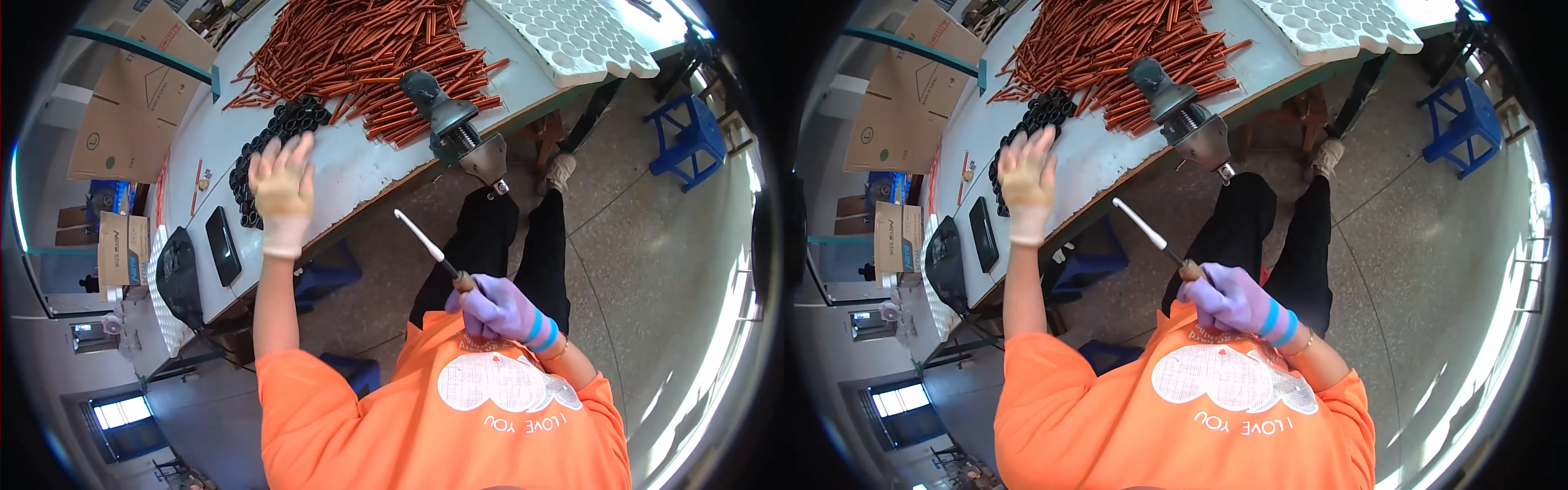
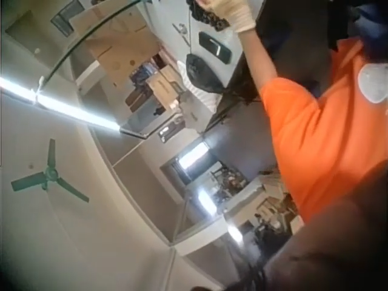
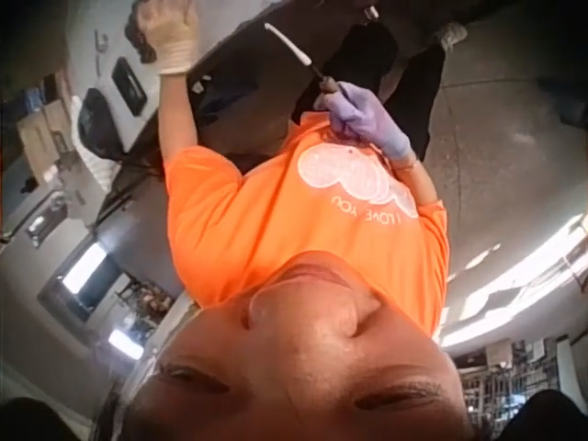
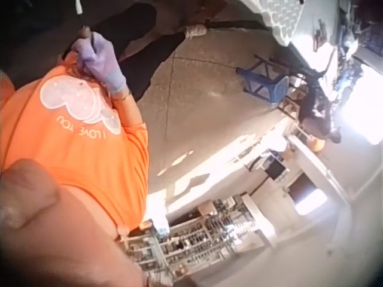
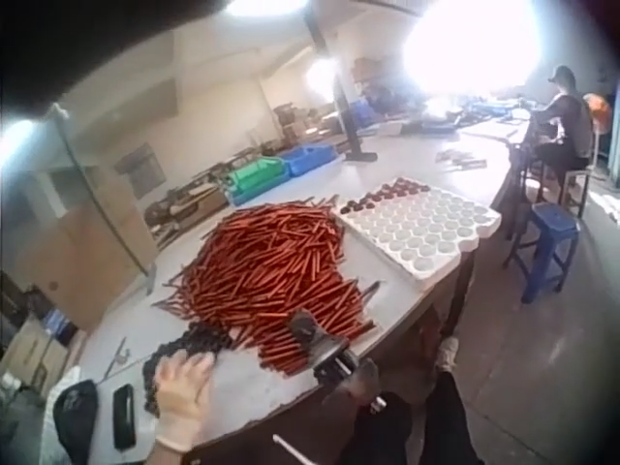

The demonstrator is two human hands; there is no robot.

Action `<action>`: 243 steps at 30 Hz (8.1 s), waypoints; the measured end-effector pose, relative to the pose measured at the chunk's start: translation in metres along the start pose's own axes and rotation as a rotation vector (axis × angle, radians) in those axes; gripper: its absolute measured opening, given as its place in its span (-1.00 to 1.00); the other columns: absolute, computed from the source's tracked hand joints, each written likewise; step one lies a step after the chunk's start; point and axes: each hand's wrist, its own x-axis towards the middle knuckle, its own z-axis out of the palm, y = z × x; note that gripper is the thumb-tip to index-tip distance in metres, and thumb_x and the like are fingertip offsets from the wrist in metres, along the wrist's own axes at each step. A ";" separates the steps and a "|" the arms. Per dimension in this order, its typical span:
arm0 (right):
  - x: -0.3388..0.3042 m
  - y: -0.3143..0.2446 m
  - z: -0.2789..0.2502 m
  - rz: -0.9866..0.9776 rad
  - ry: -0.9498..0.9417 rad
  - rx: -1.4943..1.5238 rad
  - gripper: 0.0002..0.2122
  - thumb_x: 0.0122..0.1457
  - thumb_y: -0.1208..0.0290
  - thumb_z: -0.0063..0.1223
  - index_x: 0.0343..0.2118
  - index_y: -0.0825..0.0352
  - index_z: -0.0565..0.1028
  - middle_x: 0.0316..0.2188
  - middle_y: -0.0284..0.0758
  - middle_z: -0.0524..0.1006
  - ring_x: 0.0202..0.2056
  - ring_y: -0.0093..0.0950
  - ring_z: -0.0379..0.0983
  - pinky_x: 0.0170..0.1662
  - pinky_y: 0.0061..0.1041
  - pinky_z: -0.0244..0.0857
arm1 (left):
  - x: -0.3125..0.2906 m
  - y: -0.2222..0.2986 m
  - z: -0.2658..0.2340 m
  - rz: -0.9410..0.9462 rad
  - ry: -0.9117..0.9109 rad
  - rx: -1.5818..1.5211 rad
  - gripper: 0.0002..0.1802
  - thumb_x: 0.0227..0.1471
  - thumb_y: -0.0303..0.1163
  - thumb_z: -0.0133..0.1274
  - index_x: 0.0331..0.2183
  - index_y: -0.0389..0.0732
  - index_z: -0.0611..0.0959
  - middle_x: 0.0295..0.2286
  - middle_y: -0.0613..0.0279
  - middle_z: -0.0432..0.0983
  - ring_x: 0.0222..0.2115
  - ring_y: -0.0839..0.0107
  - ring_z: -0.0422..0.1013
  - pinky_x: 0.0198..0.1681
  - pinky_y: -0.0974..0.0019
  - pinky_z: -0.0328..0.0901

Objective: Assemble metal and plastic components into a cable sub-assembly using a manual winding jig.

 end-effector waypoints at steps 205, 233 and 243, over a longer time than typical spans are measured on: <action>0.086 0.282 -0.140 -0.102 0.368 0.929 -0.78 0.27 0.20 0.00 -0.33 0.26 0.50 -0.41 -0.25 0.57 -0.45 -0.43 0.42 -0.34 -0.51 0.32 | 0.203 0.138 -0.262 0.752 1.151 -1.365 -0.31 -0.21 -0.54 0.33 0.04 -0.01 0.57 0.09 0.20 0.37 0.14 0.14 0.27 0.17 0.08 0.26; 0.074 0.236 -0.151 -0.028 0.382 1.008 -0.84 0.19 0.40 -0.05 -0.22 0.33 0.48 -0.36 -0.20 0.57 -0.42 -0.35 0.49 -0.33 -0.39 0.39 | 0.214 0.131 -0.267 0.674 1.246 -0.793 -0.26 -0.22 -0.57 0.31 0.09 -0.02 0.53 0.04 0.18 0.42 0.12 0.11 0.30 0.16 0.08 0.26; 0.058 0.267 -0.121 -0.195 0.456 0.935 -0.68 0.08 0.63 -0.12 -0.06 0.40 0.42 -0.24 -0.06 0.56 -0.31 -0.23 0.56 -0.30 -0.27 0.46 | 0.212 0.157 -0.236 0.669 1.153 -0.986 -0.31 -0.21 -0.57 0.30 0.05 -0.08 0.54 0.00 0.15 0.45 0.04 0.08 0.36 0.09 0.07 0.31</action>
